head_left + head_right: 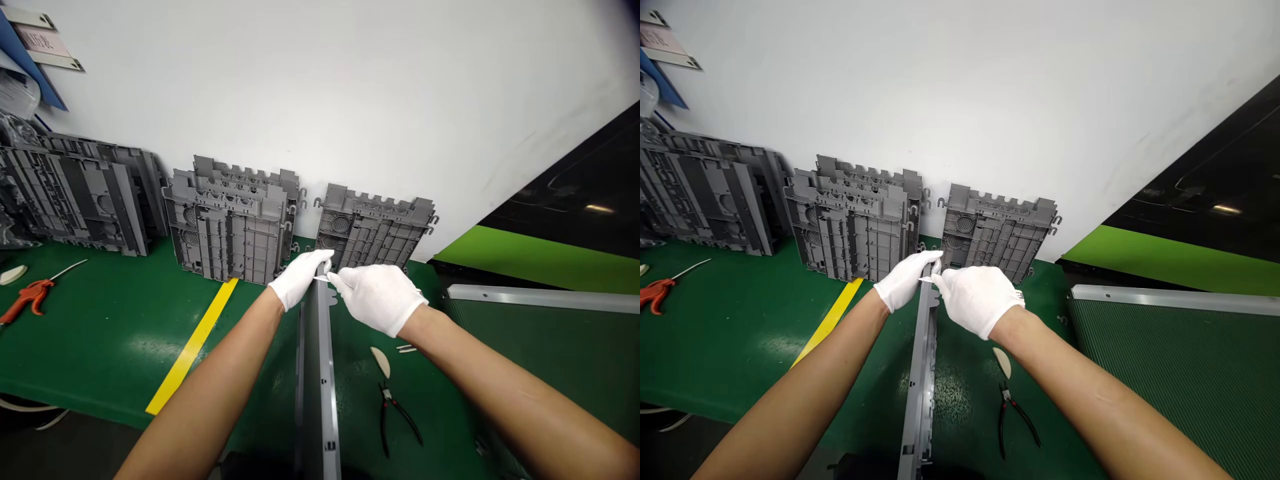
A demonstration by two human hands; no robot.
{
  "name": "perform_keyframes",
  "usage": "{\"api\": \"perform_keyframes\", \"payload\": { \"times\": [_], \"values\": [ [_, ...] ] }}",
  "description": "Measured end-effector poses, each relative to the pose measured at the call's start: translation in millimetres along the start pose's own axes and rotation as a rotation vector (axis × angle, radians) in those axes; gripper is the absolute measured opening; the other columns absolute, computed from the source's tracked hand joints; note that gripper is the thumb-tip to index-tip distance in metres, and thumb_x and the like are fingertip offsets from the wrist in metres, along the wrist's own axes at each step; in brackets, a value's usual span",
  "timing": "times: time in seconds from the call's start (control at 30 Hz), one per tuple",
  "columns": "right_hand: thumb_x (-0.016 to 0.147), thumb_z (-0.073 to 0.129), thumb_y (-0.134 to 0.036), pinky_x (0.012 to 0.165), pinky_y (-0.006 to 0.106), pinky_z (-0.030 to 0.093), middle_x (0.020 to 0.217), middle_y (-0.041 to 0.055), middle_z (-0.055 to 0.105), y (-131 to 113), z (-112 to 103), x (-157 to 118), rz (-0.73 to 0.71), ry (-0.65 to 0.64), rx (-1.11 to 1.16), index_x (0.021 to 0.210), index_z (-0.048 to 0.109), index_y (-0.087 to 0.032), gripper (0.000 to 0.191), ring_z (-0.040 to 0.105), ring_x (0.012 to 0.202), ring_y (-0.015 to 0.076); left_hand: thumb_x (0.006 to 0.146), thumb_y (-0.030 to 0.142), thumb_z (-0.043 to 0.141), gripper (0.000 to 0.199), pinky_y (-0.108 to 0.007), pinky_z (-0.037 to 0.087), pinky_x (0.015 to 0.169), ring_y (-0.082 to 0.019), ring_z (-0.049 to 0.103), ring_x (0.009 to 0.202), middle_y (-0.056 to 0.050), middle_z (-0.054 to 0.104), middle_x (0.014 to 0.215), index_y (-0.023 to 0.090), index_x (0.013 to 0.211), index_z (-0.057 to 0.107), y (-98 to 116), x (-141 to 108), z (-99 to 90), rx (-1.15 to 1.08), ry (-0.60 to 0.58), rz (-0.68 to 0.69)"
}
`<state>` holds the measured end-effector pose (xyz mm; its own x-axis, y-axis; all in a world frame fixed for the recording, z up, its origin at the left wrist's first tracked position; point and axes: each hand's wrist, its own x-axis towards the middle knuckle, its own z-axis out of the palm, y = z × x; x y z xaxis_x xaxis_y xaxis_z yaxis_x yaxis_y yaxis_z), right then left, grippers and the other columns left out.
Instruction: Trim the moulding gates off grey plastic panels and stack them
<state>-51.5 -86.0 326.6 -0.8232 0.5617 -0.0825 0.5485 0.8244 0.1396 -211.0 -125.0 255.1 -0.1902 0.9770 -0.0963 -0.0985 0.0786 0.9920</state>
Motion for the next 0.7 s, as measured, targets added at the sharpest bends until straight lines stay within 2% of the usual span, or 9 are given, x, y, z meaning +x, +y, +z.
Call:
{"api": "perform_keyframes", "payload": {
  "times": [0.33, 0.7],
  "values": [
    [0.1, 0.018, -0.05, 0.059, 0.03, 0.039, 0.072, 0.0104, 0.07, -1.8, 1.2, -2.7, 0.002, 0.032, -0.038, 0.085, 0.066, -0.019, 0.059, 0.065, 0.062, 0.0209, 0.083, 0.054, 0.054, 0.042, -0.028, 0.035, 0.065, -0.013, 0.039, 0.061, 0.002, 0.045, 0.063, 0.019, 0.061, 0.047, 1.0, 2.2, 3.0, -0.058, 0.0, -0.047],
    [0.1, 0.016, -0.051, 0.058, 0.03, 0.038, 0.067, 0.0087, 0.068, -1.3, 0.5, -3.7, 0.003, 0.038, -0.02, 0.081, 0.065, -0.02, 0.061, 0.063, 0.059, 0.021, 0.082, 0.053, 0.056, 0.044, -0.028, 0.033, 0.06, -0.012, 0.036, 0.055, 0.003, 0.041, 0.057, 0.019, 0.057, 0.045, 1.1, 1.8, 4.5, -0.08, 0.01, -0.057]
  ]
}}
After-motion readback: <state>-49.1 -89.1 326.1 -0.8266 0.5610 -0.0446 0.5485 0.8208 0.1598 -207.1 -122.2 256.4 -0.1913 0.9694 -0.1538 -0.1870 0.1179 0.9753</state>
